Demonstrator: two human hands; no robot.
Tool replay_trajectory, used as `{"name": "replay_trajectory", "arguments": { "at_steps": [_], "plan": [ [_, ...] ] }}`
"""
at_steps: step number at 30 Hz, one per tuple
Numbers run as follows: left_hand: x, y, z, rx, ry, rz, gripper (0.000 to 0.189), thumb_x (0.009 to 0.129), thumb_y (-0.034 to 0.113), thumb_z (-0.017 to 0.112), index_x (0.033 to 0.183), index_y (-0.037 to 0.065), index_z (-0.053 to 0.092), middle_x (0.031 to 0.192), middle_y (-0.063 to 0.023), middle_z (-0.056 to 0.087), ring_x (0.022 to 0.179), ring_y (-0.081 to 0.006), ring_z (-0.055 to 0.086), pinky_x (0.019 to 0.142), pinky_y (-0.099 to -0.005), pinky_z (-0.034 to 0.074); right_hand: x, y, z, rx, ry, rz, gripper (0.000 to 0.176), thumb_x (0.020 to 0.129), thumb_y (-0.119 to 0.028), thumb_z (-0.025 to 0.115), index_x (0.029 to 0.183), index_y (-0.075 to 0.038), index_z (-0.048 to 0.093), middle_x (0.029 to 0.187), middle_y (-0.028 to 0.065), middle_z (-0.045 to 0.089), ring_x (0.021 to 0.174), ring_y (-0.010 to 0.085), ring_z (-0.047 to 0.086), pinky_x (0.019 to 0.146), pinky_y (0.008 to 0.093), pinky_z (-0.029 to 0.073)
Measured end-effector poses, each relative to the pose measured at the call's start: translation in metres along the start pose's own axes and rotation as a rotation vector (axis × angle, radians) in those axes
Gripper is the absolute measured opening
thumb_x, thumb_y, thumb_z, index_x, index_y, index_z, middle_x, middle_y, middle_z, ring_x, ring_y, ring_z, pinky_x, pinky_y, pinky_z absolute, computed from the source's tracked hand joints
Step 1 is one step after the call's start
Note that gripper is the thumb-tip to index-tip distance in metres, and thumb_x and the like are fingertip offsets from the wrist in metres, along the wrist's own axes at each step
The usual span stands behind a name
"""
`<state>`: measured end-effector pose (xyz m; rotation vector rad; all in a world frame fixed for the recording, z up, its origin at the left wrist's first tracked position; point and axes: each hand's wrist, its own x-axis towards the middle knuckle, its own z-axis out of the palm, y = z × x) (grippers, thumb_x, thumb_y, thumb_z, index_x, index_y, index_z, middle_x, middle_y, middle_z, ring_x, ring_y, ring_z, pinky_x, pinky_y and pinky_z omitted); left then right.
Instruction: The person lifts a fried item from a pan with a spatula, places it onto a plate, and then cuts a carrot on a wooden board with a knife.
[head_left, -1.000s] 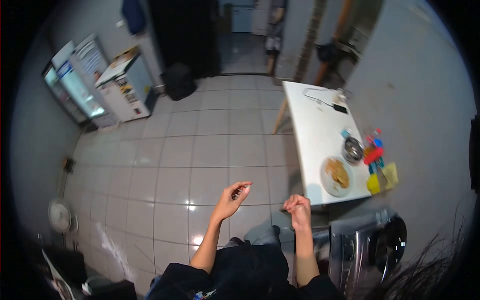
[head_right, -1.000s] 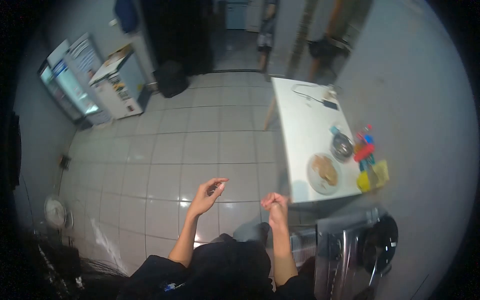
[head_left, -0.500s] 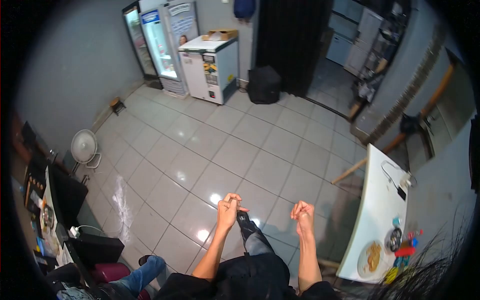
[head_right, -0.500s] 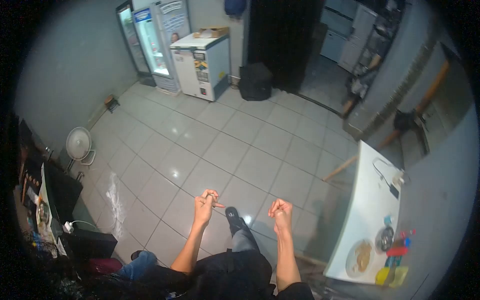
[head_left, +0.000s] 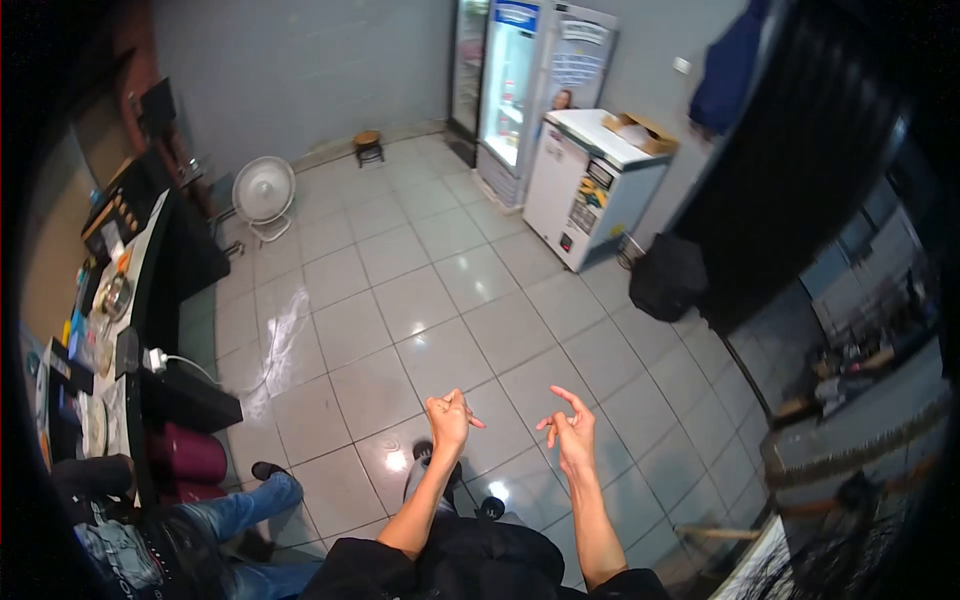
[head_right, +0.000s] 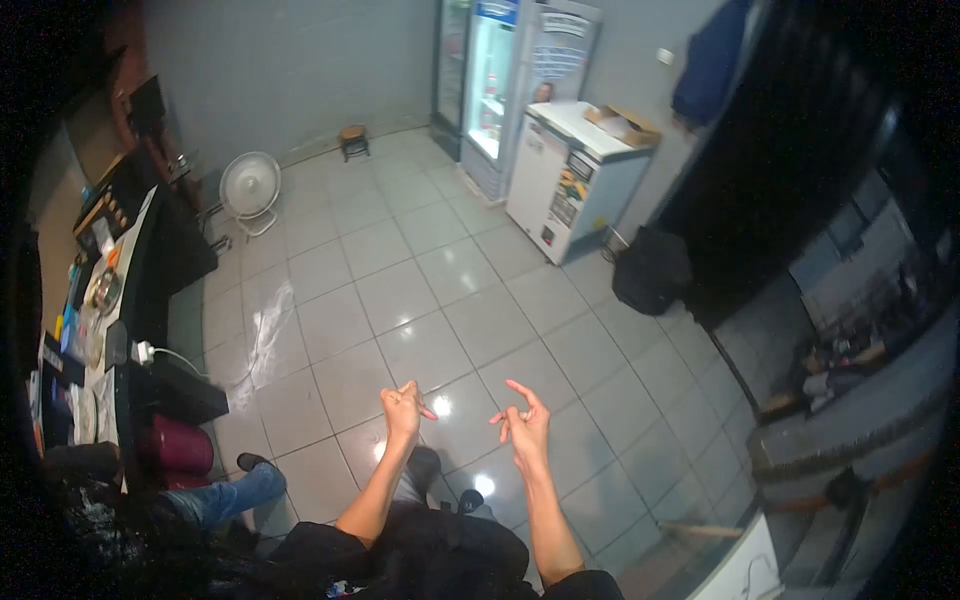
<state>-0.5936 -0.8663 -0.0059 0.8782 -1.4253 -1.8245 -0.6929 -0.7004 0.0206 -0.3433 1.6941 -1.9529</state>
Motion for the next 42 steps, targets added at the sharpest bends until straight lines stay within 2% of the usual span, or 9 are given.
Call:
{"name": "replay_trajectory", "arguments": {
  "at_steps": [6, 8, 10, 13, 17, 24, 28, 36, 42],
  "plan": [
    [0.110, 0.003, -0.020, 0.014, -0.033, -0.109, 0.041, 0.083, 0.006, 0.043, 0.043, 0.001, 0.035, 0.050, -0.0079, 0.046, 0.042, -0.0181, 0.055, 0.046, -0.0278, 0.043, 0.106, 0.006, 0.082, -0.005, 0.084, 0.078, 0.041, 0.076, 0.010, 0.041, 0.115, 0.002, 0.051, 0.056, 0.0092, 0.056, 0.040, 0.0108, 0.051, 0.033, 0.0213, 0.033],
    [0.151, 0.006, -0.037, 0.059, -0.082, -0.096, 0.038, 0.085, 0.008, 0.042, 0.049, -0.004, 0.049, 0.058, -0.0111, 0.054, 0.058, -0.0187, 0.061, 0.055, -0.0278, 0.045, 0.138, 0.004, 0.115, 0.023, 0.140, 0.083, 0.036, 0.076, 0.011, 0.042, 0.109, 0.003, 0.052, 0.062, 0.0120, 0.057, 0.039, 0.0106, 0.047, 0.031, 0.0208, 0.031],
    [0.197, 0.015, -0.050, 0.193, -0.300, 0.068, 0.036, 0.091, 0.016, 0.043, 0.071, -0.005, 0.065, 0.071, -0.0118, 0.061, 0.077, -0.0195, 0.063, 0.062, -0.0286, 0.047, 0.177, 0.008, 0.149, 0.023, 0.154, 0.085, 0.037, 0.075, 0.011, 0.042, 0.110, 0.003, 0.051, 0.061, 0.0124, 0.057, 0.036, 0.0100, 0.044, 0.031, 0.0213, 0.030],
    [0.258, 0.049, -0.075, 0.151, -0.392, -0.027, 0.039, 0.095, 0.028, 0.043, 0.092, -0.003, 0.068, 0.080, -0.0104, 0.064, 0.085, -0.0176, 0.061, 0.069, -0.0289, 0.047, 0.232, 0.006, 0.206, 0.033, 0.151, 0.111, 0.039, 0.073, 0.013, 0.043, 0.110, 0.001, 0.050, 0.060, 0.0118, 0.056, 0.034, 0.0103, 0.042, 0.030, 0.0226, 0.030],
    [0.315, 0.075, -0.125, 0.135, -0.306, -0.014, 0.044, 0.096, 0.037, 0.043, 0.104, 0.000, 0.065, 0.082, -0.0077, 0.062, 0.086, -0.0143, 0.058, 0.074, -0.0293, 0.046, 0.280, 0.001, 0.285, 0.029, 0.083, 0.131, 0.043, 0.071, 0.014, 0.042, 0.111, 0.000, 0.047, 0.059, 0.0116, 0.055, 0.034, 0.0116, 0.042, 0.030, 0.0236, 0.031],
    [0.405, 0.093, -0.226, 0.143, -0.065, -0.074, 0.035, 0.095, 0.029, 0.049, 0.116, 0.003, 0.057, 0.061, -0.0014, 0.057, 0.068, -0.0131, 0.060, 0.069, -0.0284, 0.047, 0.377, 0.027, 0.425, -0.028, -0.069, 0.147, 0.042, 0.071, 0.014, 0.041, 0.111, 0.001, 0.046, 0.059, 0.0119, 0.054, 0.033, 0.0117, 0.041, 0.028, 0.0243, 0.030],
    [0.466, 0.098, -0.283, 0.024, 0.093, -0.038, 0.031, 0.094, 0.016, 0.048, 0.116, -0.005, 0.054, 0.059, -0.0029, 0.056, 0.054, -0.0107, 0.058, 0.063, -0.0258, 0.053, 0.428, 0.053, 0.509, -0.034, -0.205, 0.175, 0.038, 0.071, 0.014, 0.040, 0.107, 0.003, 0.046, 0.057, 0.0120, 0.054, 0.032, 0.0117, 0.040, 0.026, 0.0248, 0.028],
    [0.632, 0.137, -0.397, 0.083, 0.322, -0.035, 0.049, 0.082, -0.004, 0.039, 0.131, -0.006, 0.041, 0.078, -0.0167, 0.064, 0.061, -0.0193, 0.067, 0.063, -0.0261, 0.052, 0.577, 0.082, 0.709, -0.038, -0.220, 0.118, 0.027, 0.071, 0.012, 0.043, 0.095, 0.000, 0.050, 0.059, 0.0118, 0.055, 0.033, 0.0107, 0.039, 0.027, 0.0225, 0.027],
    [0.684, 0.186, -0.474, -0.029, 0.557, -0.023, 0.051, 0.082, -0.003, 0.038, 0.133, -0.007, 0.032, 0.092, -0.0228, 0.063, 0.061, -0.0238, 0.068, 0.059, -0.0260, 0.052, 0.636, 0.088, 0.859, -0.136, -0.697, 0.241, 0.018, 0.075, 0.008, 0.045, 0.091, 0.001, 0.051, 0.059, 0.0129, 0.056, 0.035, 0.0105, 0.042, 0.028, 0.0236, 0.029]
  ]
}}
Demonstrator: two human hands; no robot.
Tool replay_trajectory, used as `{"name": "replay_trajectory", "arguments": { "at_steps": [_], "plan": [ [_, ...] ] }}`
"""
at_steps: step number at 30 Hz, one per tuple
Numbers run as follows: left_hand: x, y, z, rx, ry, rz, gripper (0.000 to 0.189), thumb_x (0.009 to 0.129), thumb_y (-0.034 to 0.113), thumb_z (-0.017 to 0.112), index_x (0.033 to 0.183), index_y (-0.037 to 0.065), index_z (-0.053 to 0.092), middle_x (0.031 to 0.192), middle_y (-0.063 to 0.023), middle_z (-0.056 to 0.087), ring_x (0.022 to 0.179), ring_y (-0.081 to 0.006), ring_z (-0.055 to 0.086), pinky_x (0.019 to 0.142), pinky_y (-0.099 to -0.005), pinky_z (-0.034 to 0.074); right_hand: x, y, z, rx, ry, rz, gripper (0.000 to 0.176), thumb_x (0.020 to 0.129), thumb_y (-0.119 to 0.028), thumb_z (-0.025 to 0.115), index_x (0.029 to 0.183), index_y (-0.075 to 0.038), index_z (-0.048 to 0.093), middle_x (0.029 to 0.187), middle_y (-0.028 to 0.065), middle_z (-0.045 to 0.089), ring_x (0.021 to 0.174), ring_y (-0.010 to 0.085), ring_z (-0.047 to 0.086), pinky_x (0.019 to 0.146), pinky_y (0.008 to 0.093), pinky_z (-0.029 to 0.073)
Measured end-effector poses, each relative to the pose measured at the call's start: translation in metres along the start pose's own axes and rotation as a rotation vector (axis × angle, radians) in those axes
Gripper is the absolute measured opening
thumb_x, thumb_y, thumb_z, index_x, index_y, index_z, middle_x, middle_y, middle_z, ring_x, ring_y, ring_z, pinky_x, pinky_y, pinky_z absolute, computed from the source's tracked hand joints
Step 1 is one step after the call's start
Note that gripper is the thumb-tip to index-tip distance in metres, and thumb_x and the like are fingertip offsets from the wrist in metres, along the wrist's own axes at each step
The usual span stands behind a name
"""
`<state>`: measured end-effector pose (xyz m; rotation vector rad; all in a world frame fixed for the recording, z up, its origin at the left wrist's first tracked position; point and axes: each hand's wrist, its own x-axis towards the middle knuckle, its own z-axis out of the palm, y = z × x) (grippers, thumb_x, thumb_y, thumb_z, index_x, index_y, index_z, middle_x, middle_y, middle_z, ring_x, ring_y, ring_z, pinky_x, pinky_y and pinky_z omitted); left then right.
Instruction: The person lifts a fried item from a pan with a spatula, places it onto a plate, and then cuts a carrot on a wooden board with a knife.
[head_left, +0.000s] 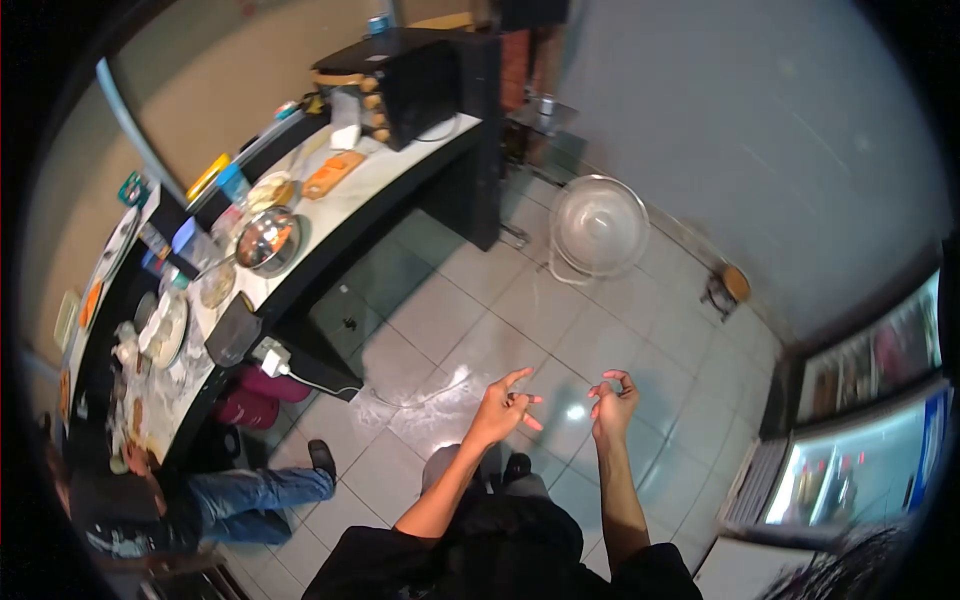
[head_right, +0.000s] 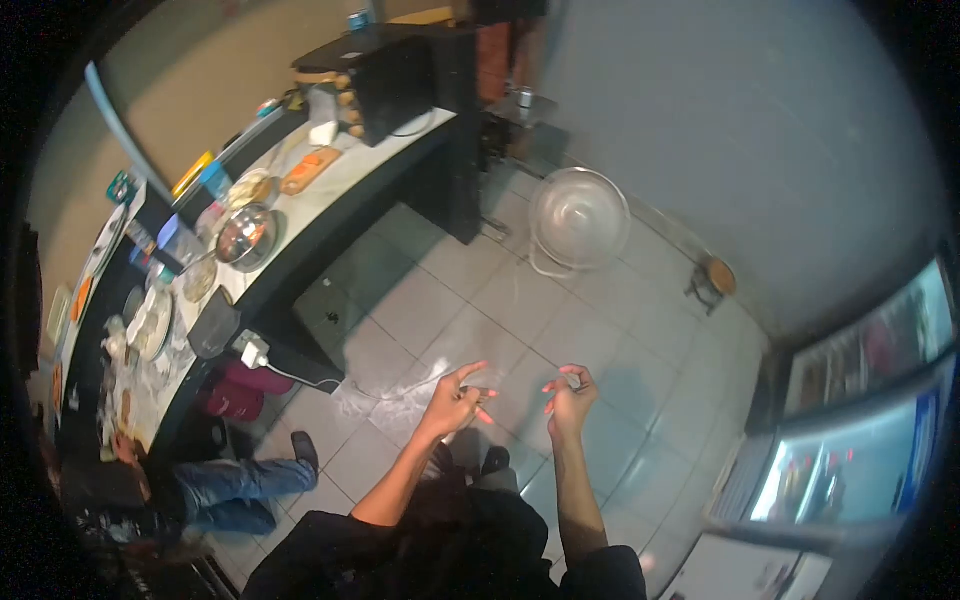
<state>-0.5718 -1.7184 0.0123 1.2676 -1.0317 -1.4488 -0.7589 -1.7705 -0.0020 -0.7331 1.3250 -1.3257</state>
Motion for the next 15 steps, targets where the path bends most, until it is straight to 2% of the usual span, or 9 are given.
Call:
{"name": "replay_trajectory", "arguments": {
  "at_steps": [2, 4, 6, 7, 9, 11, 12, 14, 15],
  "plan": [
    [0.021, -0.005, -0.023, -0.027, 0.119, -0.011, 0.047, 0.085, -0.001, 0.036, 0.132, -0.004, 0.034, 0.098, -0.0271, 0.062, 0.061, -0.0229, 0.067, 0.063, -0.0272, 0.053, 0.024, 0.003, 0.038, -0.018, -0.112, 0.042, 0.017, 0.076, 0.007, 0.045, 0.090, 0.000, 0.052, 0.059, 0.0131, 0.057, 0.034, 0.0101, 0.041, 0.029, 0.0226, 0.026],
    [0.046, 0.002, -0.045, -0.049, 0.209, -0.040, 0.045, 0.085, -0.003, 0.037, 0.130, -0.005, 0.034, 0.098, -0.0259, 0.060, 0.067, -0.0249, 0.067, 0.063, -0.0290, 0.054, 0.047, 0.011, 0.075, -0.031, -0.204, 0.082, 0.017, 0.077, 0.006, 0.045, 0.090, -0.001, 0.053, 0.059, 0.0134, 0.057, 0.034, 0.0096, 0.040, 0.030, 0.0216, 0.023],
    [0.072, 0.000, -0.066, -0.068, 0.349, -0.011, 0.042, 0.084, -0.006, 0.037, 0.126, -0.007, 0.035, 0.095, -0.0235, 0.058, 0.078, -0.0265, 0.067, 0.064, -0.0310, 0.056, 0.064, 0.027, 0.105, -0.078, -0.355, 0.131, 0.015, 0.080, 0.003, 0.045, 0.092, -0.001, 0.054, 0.059, 0.0120, 0.058, 0.040, 0.0113, 0.047, 0.038, 0.0223, 0.034],
    [0.087, -0.004, -0.076, -0.100, 0.410, 0.084, 0.035, 0.082, -0.004, 0.038, 0.117, -0.006, 0.037, 0.090, -0.0245, 0.063, 0.060, -0.0251, 0.067, 0.051, -0.0279, 0.052, 0.071, 0.034, 0.119, -0.086, -0.366, 0.133, 0.015, 0.080, 0.003, 0.045, 0.092, -0.001, 0.054, 0.059, 0.0120, 0.058, 0.040, 0.0113, 0.047, 0.038, 0.0223, 0.034],
    [0.116, -0.005, -0.100, -0.138, 0.479, 0.096, 0.032, 0.082, -0.004, 0.038, 0.114, -0.006, 0.038, 0.089, -0.0242, 0.063, 0.060, -0.0249, 0.067, 0.050, -0.0286, 0.052, 0.087, 0.048, 0.147, -0.030, -0.486, 0.098, 0.015, 0.083, 0.000, 0.045, 0.094, 0.000, 0.055, 0.060, 0.0096, 0.058, 0.051, 0.0133, 0.055, 0.053, 0.0258, 0.044],
    [0.155, -0.001, -0.125, -0.194, 0.586, 0.135, 0.023, 0.083, -0.003, 0.039, 0.105, -0.003, 0.039, 0.085, -0.0225, 0.064, 0.059, -0.0246, 0.066, 0.044, -0.0298, 0.050, 0.115, 0.052, 0.174, -0.065, -0.510, 0.071, 0.015, 0.084, -0.002, 0.045, 0.094, 0.001, 0.055, 0.061, 0.0085, 0.058, 0.054, 0.0139, 0.056, 0.059, 0.0277, 0.046],
    [0.191, 0.001, -0.155, -0.198, 0.584, 0.130, 0.023, 0.083, -0.003, 0.039, 0.105, -0.003, 0.039, 0.085, -0.0225, 0.064, 0.059, -0.0246, 0.066, 0.044, -0.0298, 0.050, 0.140, 0.060, 0.207, -0.098, -0.531, 0.048, 0.016, 0.085, -0.003, 0.045, 0.095, 0.002, 0.056, 0.062, 0.0075, 0.058, 0.057, 0.0144, 0.057, 0.064, 0.0296, 0.048],
    [0.235, 0.005, -0.191, -0.173, 0.426, 0.063, 0.023, 0.083, -0.003, 0.041, 0.106, 0.000, 0.040, 0.083, -0.0216, 0.064, 0.068, -0.0231, 0.067, 0.045, -0.0291, 0.049, 0.173, 0.074, 0.241, -0.078, -0.515, 0.065, 0.014, 0.086, -0.004, 0.047, 0.094, 0.000, 0.057, 0.066, 0.0074, 0.060, 0.062, 0.0122, 0.058, 0.060, 0.0253, 0.045],
    [0.253, 0.003, -0.209, -0.100, 0.330, -0.011, 0.023, 0.084, -0.002, 0.043, 0.107, 0.001, 0.042, 0.084, -0.0191, 0.065, 0.076, -0.0167, 0.066, 0.054, -0.0274, 0.049, 0.194, 0.082, 0.262, -0.091, -0.496, 0.073, 0.014, 0.086, -0.005, 0.048, 0.094, 0.000, 0.057, 0.069, 0.0073, 0.060, 0.063, 0.0120, 0.057, 0.062, 0.0251, 0.046]
  ]
}}
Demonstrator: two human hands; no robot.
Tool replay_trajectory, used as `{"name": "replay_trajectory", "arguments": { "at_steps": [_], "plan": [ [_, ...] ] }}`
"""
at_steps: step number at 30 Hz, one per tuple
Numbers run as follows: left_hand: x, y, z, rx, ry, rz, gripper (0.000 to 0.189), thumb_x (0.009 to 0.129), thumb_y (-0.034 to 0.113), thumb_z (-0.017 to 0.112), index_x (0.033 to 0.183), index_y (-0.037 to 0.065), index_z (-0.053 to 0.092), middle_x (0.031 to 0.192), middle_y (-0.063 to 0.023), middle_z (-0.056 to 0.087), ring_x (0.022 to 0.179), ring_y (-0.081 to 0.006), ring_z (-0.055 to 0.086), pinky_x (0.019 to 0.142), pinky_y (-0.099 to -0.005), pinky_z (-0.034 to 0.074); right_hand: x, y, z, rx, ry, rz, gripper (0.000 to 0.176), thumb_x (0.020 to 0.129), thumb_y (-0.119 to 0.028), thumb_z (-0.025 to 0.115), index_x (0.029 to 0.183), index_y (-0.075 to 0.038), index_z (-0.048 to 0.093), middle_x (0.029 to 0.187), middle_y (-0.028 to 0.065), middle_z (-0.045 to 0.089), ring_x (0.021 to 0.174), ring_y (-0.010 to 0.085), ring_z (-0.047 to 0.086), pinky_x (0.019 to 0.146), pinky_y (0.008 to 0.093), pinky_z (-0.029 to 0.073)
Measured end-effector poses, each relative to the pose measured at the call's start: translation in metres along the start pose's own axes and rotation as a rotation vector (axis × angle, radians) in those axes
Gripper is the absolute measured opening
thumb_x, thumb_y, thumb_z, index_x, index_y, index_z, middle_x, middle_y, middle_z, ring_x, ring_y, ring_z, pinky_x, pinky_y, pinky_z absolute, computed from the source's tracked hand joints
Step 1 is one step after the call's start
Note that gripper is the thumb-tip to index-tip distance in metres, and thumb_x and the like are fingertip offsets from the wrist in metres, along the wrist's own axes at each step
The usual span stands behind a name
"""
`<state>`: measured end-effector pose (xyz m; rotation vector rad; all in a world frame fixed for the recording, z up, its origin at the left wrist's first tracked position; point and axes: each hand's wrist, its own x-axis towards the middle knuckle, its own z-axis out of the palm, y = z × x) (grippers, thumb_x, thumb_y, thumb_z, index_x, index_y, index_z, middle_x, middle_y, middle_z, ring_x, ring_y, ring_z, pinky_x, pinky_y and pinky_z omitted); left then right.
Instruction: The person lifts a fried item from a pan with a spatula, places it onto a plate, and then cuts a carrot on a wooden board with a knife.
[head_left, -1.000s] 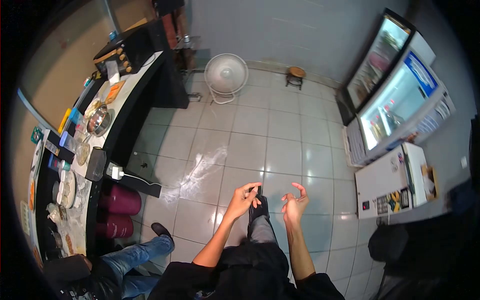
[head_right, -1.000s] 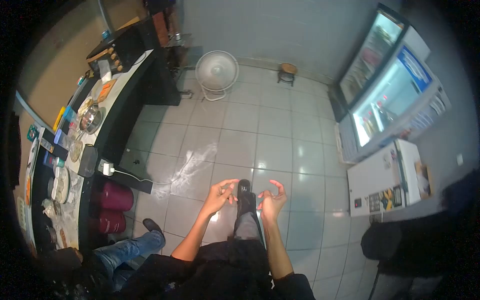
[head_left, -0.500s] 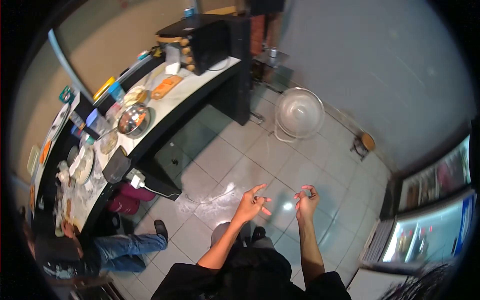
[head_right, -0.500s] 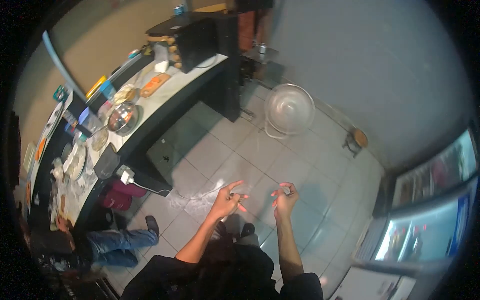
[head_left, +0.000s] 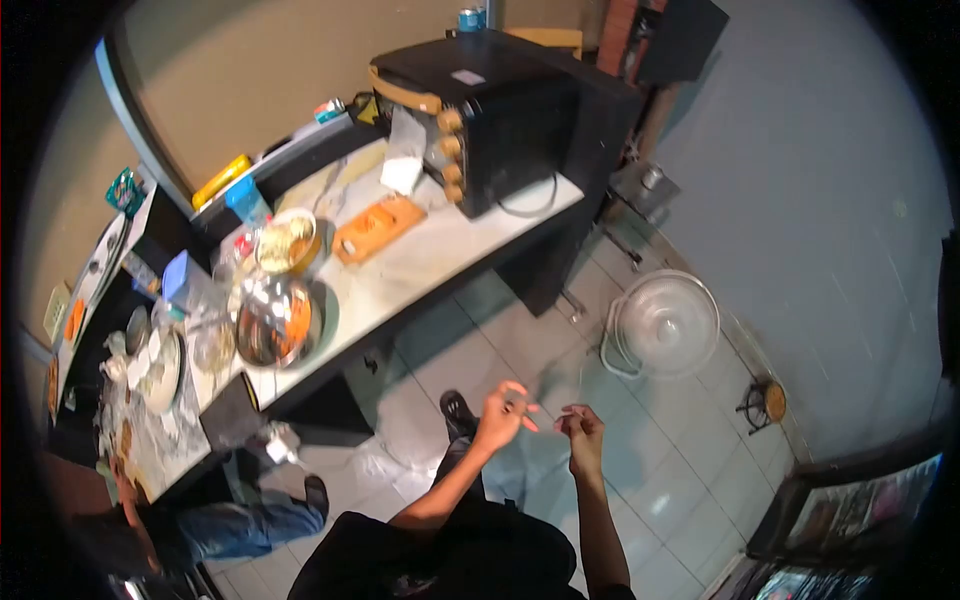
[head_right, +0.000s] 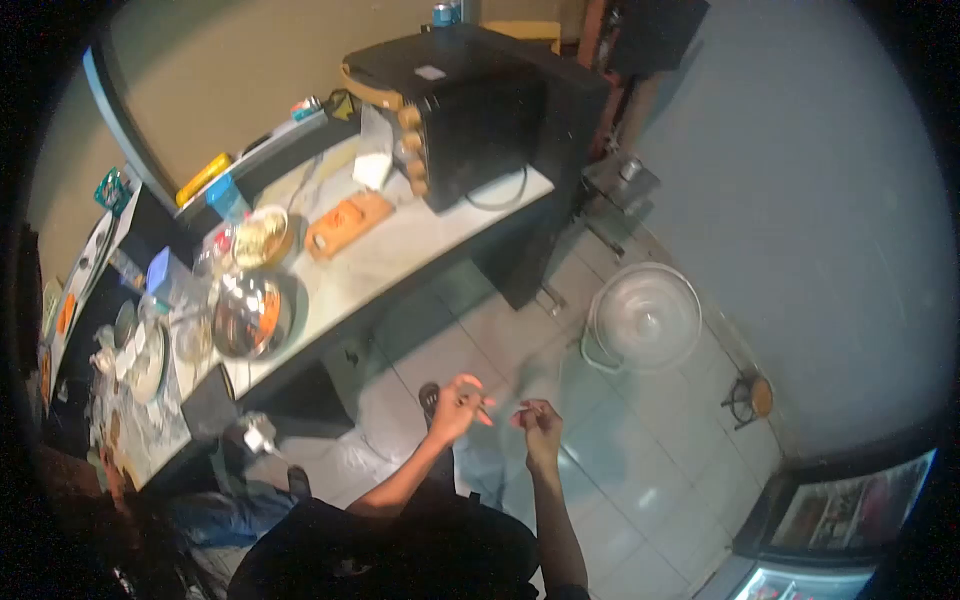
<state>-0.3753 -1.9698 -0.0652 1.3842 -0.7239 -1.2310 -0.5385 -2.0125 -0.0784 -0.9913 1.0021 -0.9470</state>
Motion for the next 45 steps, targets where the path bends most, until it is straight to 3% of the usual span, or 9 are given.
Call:
{"name": "replay_trajectory", "arguments": {
  "at_steps": [1, 4, 7, 10, 18, 21, 24, 30, 45],
  "plan": [
    [0.023, 0.010, -0.015, 0.002, 0.005, 0.000, 0.023, 0.084, -0.002, 0.043, 0.107, 0.001, 0.042, 0.084, -0.0191, 0.065, 0.076, -0.0167, 0.066, 0.054, -0.0274, 0.049, 0.024, 0.006, 0.011, -0.008, 0.020, 0.022, 0.014, 0.086, -0.005, 0.048, 0.094, 0.000, 0.057, 0.072, 0.0072, 0.061, 0.064, 0.0118, 0.057, 0.064, 0.0250, 0.047],
    [0.072, 0.036, -0.056, 0.150, -0.320, 0.207, 0.027, 0.087, -0.002, 0.041, 0.112, 0.001, 0.050, 0.082, -0.0045, 0.059, 0.087, -0.0130, 0.061, 0.074, -0.0249, 0.046, 0.083, -0.001, 0.054, 0.000, -0.078, 0.043, 0.013, 0.086, -0.005, 0.048, 0.095, 0.001, 0.057, 0.075, 0.0057, 0.059, 0.067, 0.0112, 0.057, 0.064, 0.0247, 0.048],
    [0.115, 0.066, -0.103, 0.119, -0.249, 0.121, 0.027, 0.085, -0.005, 0.040, 0.111, -0.001, 0.049, 0.078, -0.0051, 0.058, 0.091, -0.0135, 0.061, 0.078, -0.0252, 0.045, 0.129, -0.018, 0.114, -0.021, -0.186, 0.067, 0.013, 0.087, -0.003, 0.047, 0.095, 0.001, 0.056, 0.076, 0.0051, 0.058, 0.068, 0.0113, 0.057, 0.063, 0.0247, 0.048],
    [0.153, 0.084, -0.136, 0.037, -0.111, 0.187, 0.027, 0.085, -0.006, 0.042, 0.111, -0.001, 0.051, 0.077, -0.0020, 0.051, 0.087, -0.0128, 0.059, 0.080, -0.0248, 0.045, 0.163, -0.029, 0.158, -0.152, -0.299, 0.091, 0.015, 0.086, 0.004, 0.043, 0.093, 0.000, 0.056, 0.076, 0.0069, 0.058, 0.069, 0.0123, 0.057, 0.064, 0.0252, 0.049],
    [0.165, 0.111, -0.182, -0.105, 0.097, 0.213, 0.025, 0.091, 0.000, 0.043, 0.115, -0.003, 0.050, 0.080, 0.0004, 0.048, 0.092, -0.0117, 0.055, 0.087, -0.0276, 0.044, 0.247, -0.037, 0.234, -0.270, -0.617, 0.035, 0.016, 0.088, 0.006, 0.042, 0.094, 0.000, 0.056, 0.073, 0.0060, 0.058, 0.066, 0.0101, 0.056, 0.061, 0.0224, 0.047],
    [0.169, 0.119, -0.192, -0.146, 0.239, 0.212, 0.027, 0.088, -0.006, 0.042, 0.113, -0.001, 0.052, 0.083, -0.0012, 0.054, 0.080, -0.0079, 0.051, 0.074, -0.0220, 0.042, 0.281, -0.038, 0.263, -0.323, -0.751, -0.003, 0.016, 0.087, 0.007, 0.042, 0.094, 0.000, 0.055, 0.072, 0.0056, 0.058, 0.064, 0.0095, 0.056, 0.061, 0.0212, 0.045],
    [0.185, 0.128, -0.199, -0.198, 0.395, 0.256, 0.025, 0.091, -0.002, 0.041, 0.113, -0.002, 0.052, 0.085, -0.0021, 0.054, 0.086, -0.0094, 0.054, 0.079, -0.0223, 0.043, 0.316, -0.045, 0.285, -0.385, -0.883, 0.014, 0.016, 0.087, 0.008, 0.042, 0.093, 0.000, 0.055, 0.073, 0.0063, 0.058, 0.063, 0.0099, 0.055, 0.060, 0.0215, 0.046],
    [0.201, 0.139, -0.187, -0.226, 0.683, 0.223, 0.022, 0.095, 0.008, 0.041, 0.112, -0.002, 0.053, 0.094, -0.0061, 0.059, 0.090, -0.0118, 0.057, 0.082, -0.0249, 0.045, 0.354, -0.047, 0.308, -0.398, -1.061, 0.031, 0.018, 0.083, 0.011, 0.041, 0.093, 0.002, 0.054, 0.072, 0.0073, 0.058, 0.061, 0.0109, 0.055, 0.058, 0.0219, 0.045],
    [0.211, 0.126, -0.176, -0.186, 0.856, 0.196, 0.026, 0.096, 0.018, 0.045, 0.111, -0.001, 0.054, 0.096, -0.0072, 0.062, 0.087, -0.0133, 0.056, 0.081, -0.0282, 0.046, 0.374, -0.019, 0.321, -0.409, -1.192, -0.014, 0.014, 0.085, 0.009, 0.042, 0.091, 0.001, 0.052, 0.071, 0.0073, 0.057, 0.057, 0.0109, 0.055, 0.054, 0.0204, 0.044]
  ]
}}
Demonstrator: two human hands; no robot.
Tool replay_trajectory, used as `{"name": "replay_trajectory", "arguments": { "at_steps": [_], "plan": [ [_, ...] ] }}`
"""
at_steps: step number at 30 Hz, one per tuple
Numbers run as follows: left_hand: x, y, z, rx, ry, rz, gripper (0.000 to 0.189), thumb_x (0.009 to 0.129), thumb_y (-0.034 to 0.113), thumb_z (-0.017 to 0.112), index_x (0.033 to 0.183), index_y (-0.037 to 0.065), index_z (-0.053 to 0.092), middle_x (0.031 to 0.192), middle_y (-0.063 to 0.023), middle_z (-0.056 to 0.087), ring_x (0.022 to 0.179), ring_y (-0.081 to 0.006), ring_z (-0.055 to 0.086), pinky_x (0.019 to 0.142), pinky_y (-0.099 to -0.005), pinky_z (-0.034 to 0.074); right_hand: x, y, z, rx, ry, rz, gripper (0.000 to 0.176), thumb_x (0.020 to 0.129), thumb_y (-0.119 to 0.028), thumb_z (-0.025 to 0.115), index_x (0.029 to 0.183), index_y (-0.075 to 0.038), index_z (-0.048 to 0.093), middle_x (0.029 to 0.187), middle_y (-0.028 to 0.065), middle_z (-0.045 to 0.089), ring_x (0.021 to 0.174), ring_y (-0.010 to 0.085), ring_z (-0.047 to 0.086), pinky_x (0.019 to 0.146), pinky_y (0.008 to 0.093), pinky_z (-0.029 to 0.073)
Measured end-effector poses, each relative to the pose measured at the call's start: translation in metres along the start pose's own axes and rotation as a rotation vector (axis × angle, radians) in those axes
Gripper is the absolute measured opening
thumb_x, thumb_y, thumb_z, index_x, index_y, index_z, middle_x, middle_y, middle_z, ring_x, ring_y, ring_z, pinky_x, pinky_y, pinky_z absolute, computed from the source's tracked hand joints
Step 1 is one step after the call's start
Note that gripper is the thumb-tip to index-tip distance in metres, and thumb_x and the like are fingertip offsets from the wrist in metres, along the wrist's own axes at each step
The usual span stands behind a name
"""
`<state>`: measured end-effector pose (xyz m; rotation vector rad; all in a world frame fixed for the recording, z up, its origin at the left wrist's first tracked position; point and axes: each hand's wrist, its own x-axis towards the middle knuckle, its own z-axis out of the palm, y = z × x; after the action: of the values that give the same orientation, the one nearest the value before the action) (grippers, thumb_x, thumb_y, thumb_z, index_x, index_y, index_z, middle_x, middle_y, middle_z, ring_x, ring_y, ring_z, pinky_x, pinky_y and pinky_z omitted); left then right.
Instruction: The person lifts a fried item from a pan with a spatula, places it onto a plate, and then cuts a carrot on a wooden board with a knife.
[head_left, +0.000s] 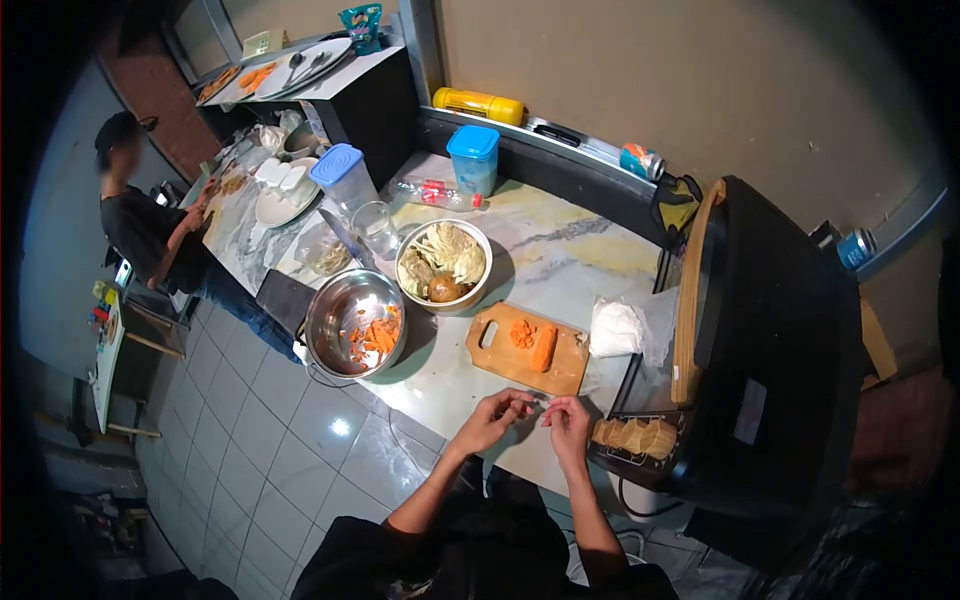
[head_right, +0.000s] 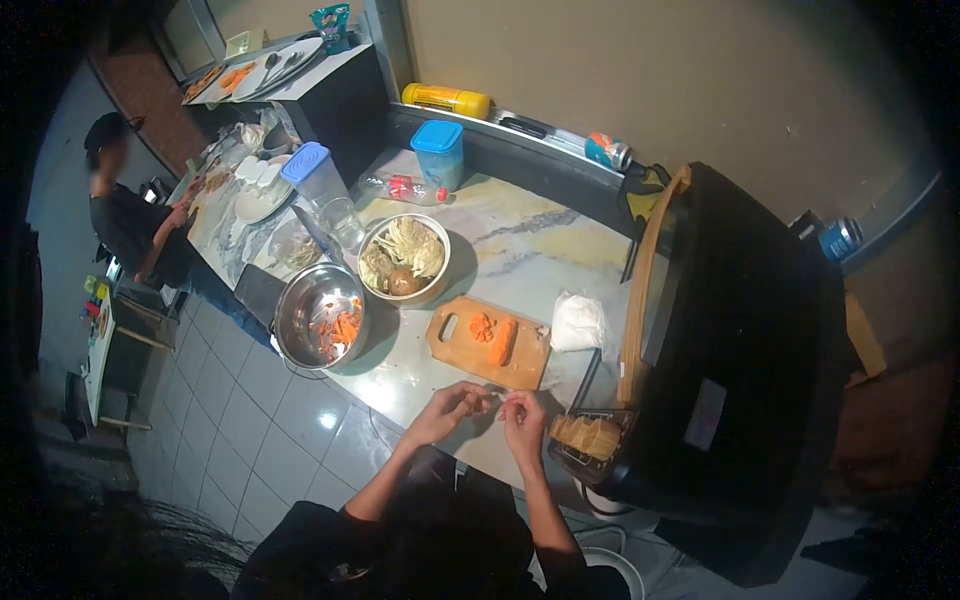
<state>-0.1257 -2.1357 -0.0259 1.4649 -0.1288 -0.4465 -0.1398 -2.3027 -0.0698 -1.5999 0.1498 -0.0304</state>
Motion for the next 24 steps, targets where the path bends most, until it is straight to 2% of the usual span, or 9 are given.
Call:
{"name": "replay_trajectory", "arguments": {
  "at_steps": [4, 6, 9, 16, 22, 24],
  "plan": [
    [-0.011, -0.003, 0.006, -0.023, 0.018, 0.007, 0.028, 0.096, 0.019, 0.045, 0.113, -0.002, 0.052, 0.098, -0.0075, 0.061, 0.089, -0.0136, 0.055, 0.081, -0.0281, 0.045, -0.004, -0.001, 0.000, 0.006, -0.020, -0.023, 0.016, 0.084, 0.011, 0.041, 0.090, 0.002, 0.052, 0.072, 0.0073, 0.056, 0.057, 0.0105, 0.054, 0.054, 0.0208, 0.044],
    [-0.012, 0.002, 0.009, -0.019, 0.040, -0.008, 0.023, 0.096, 0.010, 0.043, 0.112, -0.002, 0.054, 0.096, -0.0076, 0.060, 0.092, -0.0130, 0.057, 0.083, -0.0263, 0.046, -0.004, -0.005, -0.001, 0.005, -0.007, -0.012, 0.017, 0.083, 0.012, 0.041, 0.090, 0.002, 0.052, 0.072, 0.0071, 0.056, 0.058, 0.0104, 0.054, 0.054, 0.0210, 0.045],
    [-0.012, -0.002, 0.010, -0.058, 0.054, 0.013, 0.025, 0.096, 0.015, 0.045, 0.113, -0.002, 0.051, 0.099, -0.0082, 0.061, 0.091, -0.0131, 0.055, 0.080, -0.0271, 0.044, -0.005, -0.001, -0.003, 0.023, 0.011, -0.017, 0.017, 0.082, 0.013, 0.041, 0.089, 0.002, 0.052, 0.072, 0.0069, 0.056, 0.058, 0.0103, 0.054, 0.054, 0.0210, 0.045],
    [-0.019, -0.001, 0.003, -0.059, 0.080, -0.007, 0.024, 0.096, 0.014, 0.044, 0.112, -0.002, 0.052, 0.100, -0.0086, 0.061, 0.093, -0.0130, 0.056, 0.080, -0.0256, 0.044, 0.000, 0.000, -0.001, 0.003, 0.026, -0.048, 0.018, 0.082, 0.013, 0.041, 0.090, 0.001, 0.052, 0.073, 0.0063, 0.056, 0.059, 0.0097, 0.053, 0.055, 0.0208, 0.045],
    [-0.023, -0.006, 0.001, -0.070, 0.126, -0.012, 0.025, 0.096, 0.015, 0.045, 0.112, -0.002, 0.053, 0.097, -0.0079, 0.061, 0.087, -0.0124, 0.055, 0.080, -0.0255, 0.044, 0.006, 0.004, 0.003, 0.031, 0.089, -0.056, 0.012, 0.080, 0.009, 0.045, 0.086, 0.002, 0.053, 0.069, 0.0066, 0.056, 0.057, 0.0114, 0.055, 0.052, 0.0227, 0.044],
    [-0.023, -0.001, -0.001, -0.011, 0.067, -0.015, 0.027, 0.096, 0.018, 0.045, 0.112, -0.003, 0.053, 0.096, -0.0078, 0.061, 0.088, -0.0133, 0.055, 0.082, -0.0262, 0.045, 0.009, 0.002, 0.003, -0.014, 0.092, -0.047, 0.012, 0.080, 0.009, 0.045, 0.086, 0.001, 0.053, 0.069, 0.0066, 0.056, 0.056, 0.0112, 0.055, 0.051, 0.0223, 0.043]
  ]
}}
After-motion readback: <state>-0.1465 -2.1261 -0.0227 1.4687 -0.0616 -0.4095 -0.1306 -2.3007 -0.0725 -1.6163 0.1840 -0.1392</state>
